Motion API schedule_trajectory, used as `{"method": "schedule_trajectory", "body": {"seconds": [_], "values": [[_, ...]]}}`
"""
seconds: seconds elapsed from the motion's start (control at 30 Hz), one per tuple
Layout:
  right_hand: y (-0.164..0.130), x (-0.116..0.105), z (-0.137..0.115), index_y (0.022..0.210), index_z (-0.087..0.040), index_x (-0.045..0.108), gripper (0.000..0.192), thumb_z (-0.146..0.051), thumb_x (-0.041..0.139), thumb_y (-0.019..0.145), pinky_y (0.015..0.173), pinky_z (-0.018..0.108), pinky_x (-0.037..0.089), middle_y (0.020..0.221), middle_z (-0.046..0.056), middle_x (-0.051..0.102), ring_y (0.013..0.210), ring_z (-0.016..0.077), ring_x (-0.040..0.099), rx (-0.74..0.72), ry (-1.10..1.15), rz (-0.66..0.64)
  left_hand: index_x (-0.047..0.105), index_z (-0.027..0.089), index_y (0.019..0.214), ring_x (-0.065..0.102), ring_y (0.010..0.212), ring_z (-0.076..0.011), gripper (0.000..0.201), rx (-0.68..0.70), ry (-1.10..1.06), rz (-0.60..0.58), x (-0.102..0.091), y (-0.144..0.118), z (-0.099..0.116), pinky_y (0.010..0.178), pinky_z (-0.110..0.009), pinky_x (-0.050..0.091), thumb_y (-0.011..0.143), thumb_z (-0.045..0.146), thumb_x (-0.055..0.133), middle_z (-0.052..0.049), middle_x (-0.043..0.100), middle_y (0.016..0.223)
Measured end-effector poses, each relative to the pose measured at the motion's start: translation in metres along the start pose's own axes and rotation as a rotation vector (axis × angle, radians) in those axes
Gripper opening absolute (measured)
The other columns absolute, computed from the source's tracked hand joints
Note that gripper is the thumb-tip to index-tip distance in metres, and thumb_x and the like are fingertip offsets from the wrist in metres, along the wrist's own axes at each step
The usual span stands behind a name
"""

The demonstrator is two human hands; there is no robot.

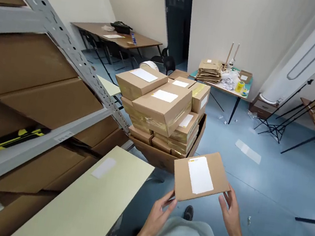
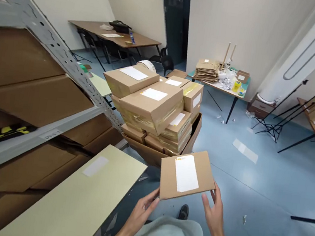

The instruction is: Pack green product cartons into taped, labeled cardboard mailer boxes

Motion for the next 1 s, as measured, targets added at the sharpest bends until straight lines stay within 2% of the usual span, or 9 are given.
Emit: {"method": "schedule_trajectory", "body": {"seconds": [0.1,0.23,0.33,0.47,0.63,0.77,0.87,1.0], "values": [[0.03,-0.046,-0.007,0.17,-0.029,0.055,0.083,-0.072,0.075,0.102,0.135,0.062,0.05,0.177,0.018,0.057,0.159,0.04,0.062,0.0,0.001,0.033,0.083,0.016,0.147,0.071,0.15,-0.0446,0.094,0.034,-0.051,-0.038,0.045,0.039,0.036,0.132,-0.057,0.055,0.091,0.091,0.073,-0.021,0.071,0.162],[0.083,-0.082,-0.028,0.164,-0.028,0.058,0.082,-0.072,0.078,0.098,0.135,0.068,0.048,0.173,0.018,0.061,0.164,0.0425,0.057,-0.048,0.062,0.078,0.081,0.019,0.15,0.069,0.153,-0.0434,0.09,0.092,-0.063,-0.04,0.082,0.092,0.082,0.133,-0.057,0.055,0.092,0.088,0.075,-0.017,0.07,0.163],[0.135,-0.095,-0.056,0.165,-0.026,0.057,0.082,-0.07,0.079,0.099,0.136,0.072,0.044,0.171,0.02,0.062,0.169,0.0433,0.05,-0.121,0.068,0.109,0.083,0.021,0.148,0.067,0.154,-0.0434,0.086,0.127,-0.125,-0.041,0.097,0.14,0.111,0.134,-0.059,0.053,0.093,0.086,0.077,-0.015,0.073,0.159],[0.212,-0.095,-0.101,0.163,-0.028,0.057,0.077,-0.067,0.079,0.1,0.134,0.073,0.046,0.17,0.02,0.062,0.169,0.0432,0.05,-0.245,0.031,0.082,0.087,0.022,0.141,0.068,0.154,-0.0435,0.08,0.152,-0.196,-0.029,0.108,0.215,0.14,0.132,-0.059,0.054,0.091,0.084,0.081,-0.014,0.077,0.155],[0.319,-0.089,-0.152,0.153,-0.032,0.062,0.068,-0.071,0.077,0.099,0.129,0.074,0.05,0.169,0.018,0.063,0.163,0.0446,0.057,-0.325,-0.029,0.074,0.088,0.021,0.138,0.063,0.159,-0.0437,0.069,0.254,-0.25,0.038,0.107,0.318,0.185,0.124,-0.053,0.063,0.095,0.075,0.082,-0.017,0.062,0.173],[0.414,-0.074,-0.196,0.148,-0.032,0.064,0.065,-0.074,0.076,0.099,0.123,0.071,0.055,0.162,0.018,0.067,0.156,0.0439,0.063,-0.383,-0.062,0.03,0.084,0.024,0.146,0.064,0.158,-0.041,0.063,0.313,-0.281,0.079,0.097,0.385,0.226,0.123,-0.051,0.064,0.1,0.066,0.082,-0.015,0.062,0.174],[0.477,-0.05,-0.231,0.142,-0.034,0.068,0.06,-0.074,0.076,0.098,0.117,0.071,0.058,0.153,0.015,0.073,0.145,0.0426,0.07,-0.462,-0.012,-0.013,0.081,0.026,0.152,0.064,0.159,-0.0395,0.06,0.376,-0.277,0.174,0.077,0.413,0.257,0.126,-0.05,0.062,0.101,0.058,0.083,-0.013,0.064,0.172],[0.539,-0.007,-0.277,0.133,-0.04,0.077,0.053,-0.077,0.077,0.094,0.111,0.08,0.058,0.141,0.012,0.078,0.141,0.0482,0.07,-0.53,0.058,0.025,0.076,0.03,0.159,0.063,0.159,-0.0376,0.058,0.435,-0.206,0.34,0.047,0.423,0.298,0.129,-0.05,0.06,0.105,0.052,0.081,-0.01,0.063,0.173]]}}
Point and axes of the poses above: each hand's wrist, its own y-axis towards the middle knuckle, its own x-axis out of the palm, z = x × y, the point moved 10 cm from there along y, towards the middle knuckle
